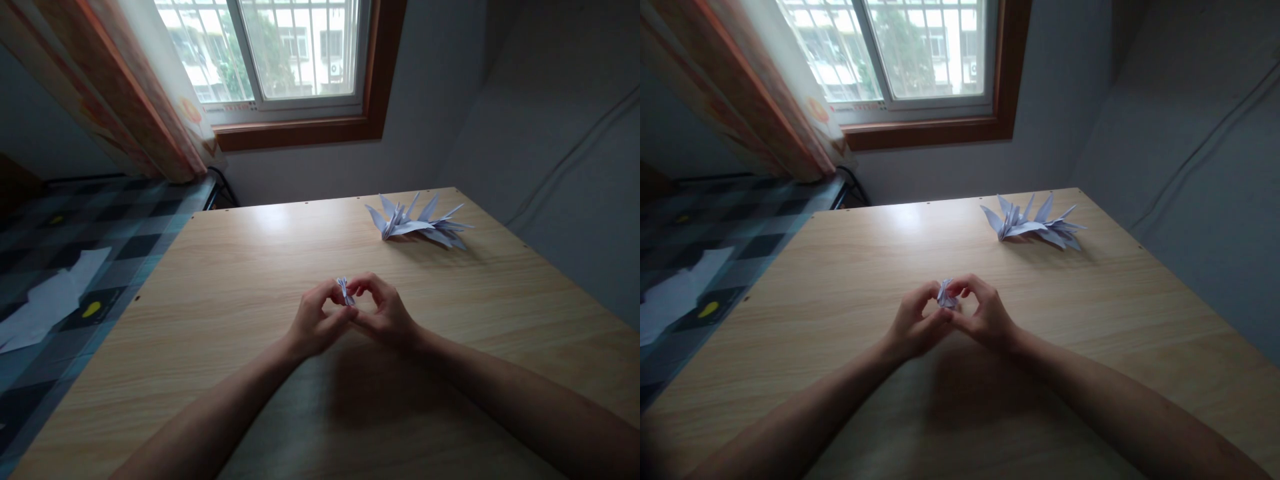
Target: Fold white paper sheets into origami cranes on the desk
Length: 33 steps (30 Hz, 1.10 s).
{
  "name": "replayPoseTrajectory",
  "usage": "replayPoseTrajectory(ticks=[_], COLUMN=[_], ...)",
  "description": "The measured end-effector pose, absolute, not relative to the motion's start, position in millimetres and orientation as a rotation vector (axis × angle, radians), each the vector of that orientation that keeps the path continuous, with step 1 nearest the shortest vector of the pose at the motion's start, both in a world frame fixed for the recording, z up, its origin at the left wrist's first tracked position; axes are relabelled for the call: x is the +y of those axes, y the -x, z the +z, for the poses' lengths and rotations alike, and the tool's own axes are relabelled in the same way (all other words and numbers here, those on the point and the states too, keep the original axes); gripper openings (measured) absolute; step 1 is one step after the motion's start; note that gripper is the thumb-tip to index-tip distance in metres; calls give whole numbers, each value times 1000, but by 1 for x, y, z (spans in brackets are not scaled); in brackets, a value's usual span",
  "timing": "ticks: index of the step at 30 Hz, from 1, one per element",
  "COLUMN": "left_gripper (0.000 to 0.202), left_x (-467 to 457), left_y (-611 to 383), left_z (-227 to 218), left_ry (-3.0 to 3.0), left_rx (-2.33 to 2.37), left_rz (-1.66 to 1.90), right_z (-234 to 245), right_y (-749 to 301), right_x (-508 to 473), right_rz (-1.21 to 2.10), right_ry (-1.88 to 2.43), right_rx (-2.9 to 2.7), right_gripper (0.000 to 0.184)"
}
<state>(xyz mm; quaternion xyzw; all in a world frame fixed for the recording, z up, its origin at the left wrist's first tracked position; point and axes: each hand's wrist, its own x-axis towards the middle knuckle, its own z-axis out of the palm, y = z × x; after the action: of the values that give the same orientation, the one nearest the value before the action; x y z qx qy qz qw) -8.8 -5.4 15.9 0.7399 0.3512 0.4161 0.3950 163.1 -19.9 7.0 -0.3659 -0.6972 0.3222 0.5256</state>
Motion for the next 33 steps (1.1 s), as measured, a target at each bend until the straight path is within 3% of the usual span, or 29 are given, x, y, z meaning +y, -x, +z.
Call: replayPoseTrajectory(ticks=[10, 20, 27, 33], left_gripper=[38, 40, 31, 28], left_x=[-6, -2, -6, -2], left_y=[10, 12, 8, 9], left_z=[17, 11, 17, 12], left_ry=[-1830, -1758, -1765, -1549], left_rx=[881, 833, 848, 861], left_rz=[1029, 997, 995, 1003], right_z=[9, 10, 14, 19], right_y=[-163, -162, -155, -154], right_x=[-21, -20, -23, -23], right_rz=[879, 1191, 1071, 1130], right_ry=[837, 806, 1036, 1038], right_rx=[-1644, -1493, -1519, -1383], right_gripper=[20, 21, 31, 28])
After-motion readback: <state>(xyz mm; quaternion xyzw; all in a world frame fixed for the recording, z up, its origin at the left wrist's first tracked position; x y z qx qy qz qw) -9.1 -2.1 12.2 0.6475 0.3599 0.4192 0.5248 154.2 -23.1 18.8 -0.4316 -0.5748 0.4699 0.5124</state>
